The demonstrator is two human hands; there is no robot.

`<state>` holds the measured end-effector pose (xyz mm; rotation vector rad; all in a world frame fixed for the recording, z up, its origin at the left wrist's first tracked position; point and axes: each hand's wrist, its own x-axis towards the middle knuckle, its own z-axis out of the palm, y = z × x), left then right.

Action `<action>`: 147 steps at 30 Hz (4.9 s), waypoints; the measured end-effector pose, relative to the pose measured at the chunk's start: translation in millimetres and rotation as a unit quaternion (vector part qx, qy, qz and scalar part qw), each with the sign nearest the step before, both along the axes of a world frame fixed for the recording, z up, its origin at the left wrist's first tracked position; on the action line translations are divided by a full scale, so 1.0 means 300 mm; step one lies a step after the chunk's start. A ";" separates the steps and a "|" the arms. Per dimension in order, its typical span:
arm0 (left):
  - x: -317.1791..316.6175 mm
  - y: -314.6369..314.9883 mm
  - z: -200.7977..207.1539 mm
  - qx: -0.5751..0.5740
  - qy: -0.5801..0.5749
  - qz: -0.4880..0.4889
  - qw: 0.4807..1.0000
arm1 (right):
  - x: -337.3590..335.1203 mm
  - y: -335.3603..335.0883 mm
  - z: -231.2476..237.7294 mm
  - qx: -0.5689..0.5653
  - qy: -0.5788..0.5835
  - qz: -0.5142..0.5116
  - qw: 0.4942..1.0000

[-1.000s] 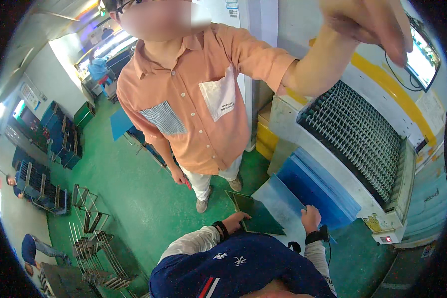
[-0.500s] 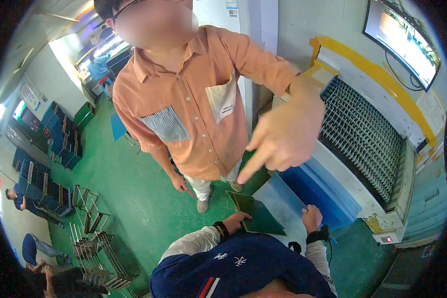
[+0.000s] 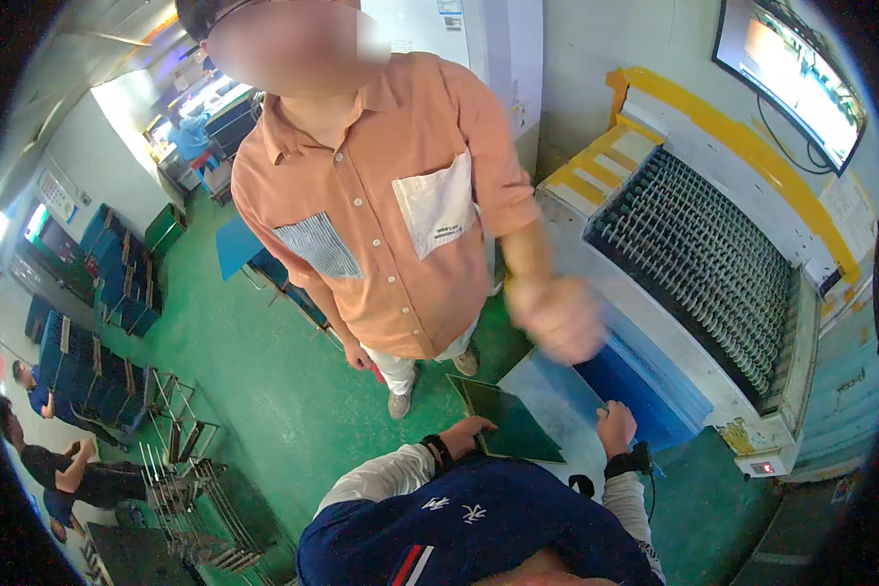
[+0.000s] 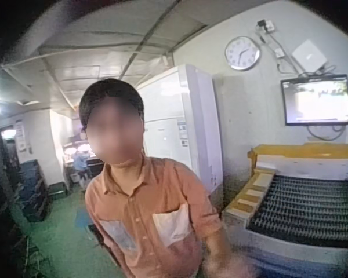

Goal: Insert metal plates into a processing machine and retrieve them.

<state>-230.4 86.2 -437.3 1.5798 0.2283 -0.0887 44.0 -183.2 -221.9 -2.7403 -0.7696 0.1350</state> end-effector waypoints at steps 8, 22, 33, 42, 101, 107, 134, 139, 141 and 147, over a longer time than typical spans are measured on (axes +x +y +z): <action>0.131 -0.020 0.533 -0.099 0.058 0.052 0.992 | 0.128 -0.061 -0.128 0.045 0.002 0.007 0.999; 0.267 -0.067 0.602 0.065 0.124 -0.103 0.985 | 0.169 -0.442 0.624 0.516 0.130 -0.282 0.798; 0.381 -0.043 0.597 -0.405 0.272 0.184 0.854 | 0.580 -0.416 0.374 0.759 0.303 -0.206 0.539; 0.290 -0.001 0.545 -0.362 0.336 0.239 0.836 | 1.071 -0.180 0.245 0.802 0.353 -0.250 0.412; 0.220 -0.071 0.555 -0.497 0.290 0.266 0.774 | 0.290 -0.049 0.045 0.163 -0.029 0.086 0.982; 0.184 -0.094 0.596 -0.473 0.341 0.334 0.741 | 0.211 -0.034 0.037 0.054 -0.037 0.068 0.996; -0.009 -0.051 0.308 0.203 -0.050 0.121 0.970 | 0.025 0.039 -0.046 0.169 0.014 0.037 0.985; 0.105 -0.029 0.517 -0.493 0.290 0.319 0.756 | 0.084 0.022 -0.121 -0.046 0.000 0.041 0.998; 0.083 -0.028 0.397 -0.466 0.276 0.311 0.781 | 0.150 0.008 -0.173 -0.029 0.012 0.051 0.998; -0.002 -0.005 0.387 0.202 -0.017 0.086 0.975 | 0.167 0.021 -0.107 -0.024 -0.015 0.030 0.999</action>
